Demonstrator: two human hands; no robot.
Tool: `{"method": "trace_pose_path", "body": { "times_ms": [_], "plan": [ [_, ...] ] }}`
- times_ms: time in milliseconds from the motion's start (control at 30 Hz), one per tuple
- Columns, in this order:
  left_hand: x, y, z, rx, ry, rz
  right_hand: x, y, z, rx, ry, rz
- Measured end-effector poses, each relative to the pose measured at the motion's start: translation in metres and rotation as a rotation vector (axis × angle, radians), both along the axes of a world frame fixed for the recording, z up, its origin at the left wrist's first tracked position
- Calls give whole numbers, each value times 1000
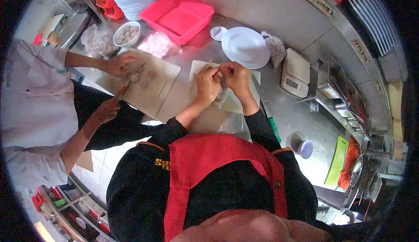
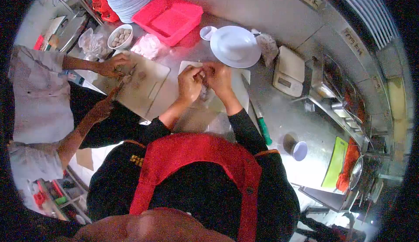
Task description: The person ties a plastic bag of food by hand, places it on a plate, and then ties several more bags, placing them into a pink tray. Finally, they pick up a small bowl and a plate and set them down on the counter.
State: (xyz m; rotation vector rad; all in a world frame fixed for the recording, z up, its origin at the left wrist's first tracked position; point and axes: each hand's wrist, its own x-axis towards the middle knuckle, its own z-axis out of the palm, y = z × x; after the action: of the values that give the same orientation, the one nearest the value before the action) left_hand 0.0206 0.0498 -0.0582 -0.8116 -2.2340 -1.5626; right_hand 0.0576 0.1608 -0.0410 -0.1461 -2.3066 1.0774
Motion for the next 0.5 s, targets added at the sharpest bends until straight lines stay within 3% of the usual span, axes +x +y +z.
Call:
{"method": "trace_pose_path", "body": {
  "times_ms": [33,167,267,333,500],
  "plan": [
    [-1,2,-1,-41,-6,10,1,-2,2,119,97,-31],
    [4,-1,4,-15,-114,37,6,-8,10,105,141,3],
    [18,-9,22,65,-205,56,15,-9,19,-25,97,69],
    [12,-8,18,97,-265,74,15,-9,15,-420,80,213],
    [0,-3,-12,60,-451,148,26,-14,1,-38,111,112]
  ]
}}
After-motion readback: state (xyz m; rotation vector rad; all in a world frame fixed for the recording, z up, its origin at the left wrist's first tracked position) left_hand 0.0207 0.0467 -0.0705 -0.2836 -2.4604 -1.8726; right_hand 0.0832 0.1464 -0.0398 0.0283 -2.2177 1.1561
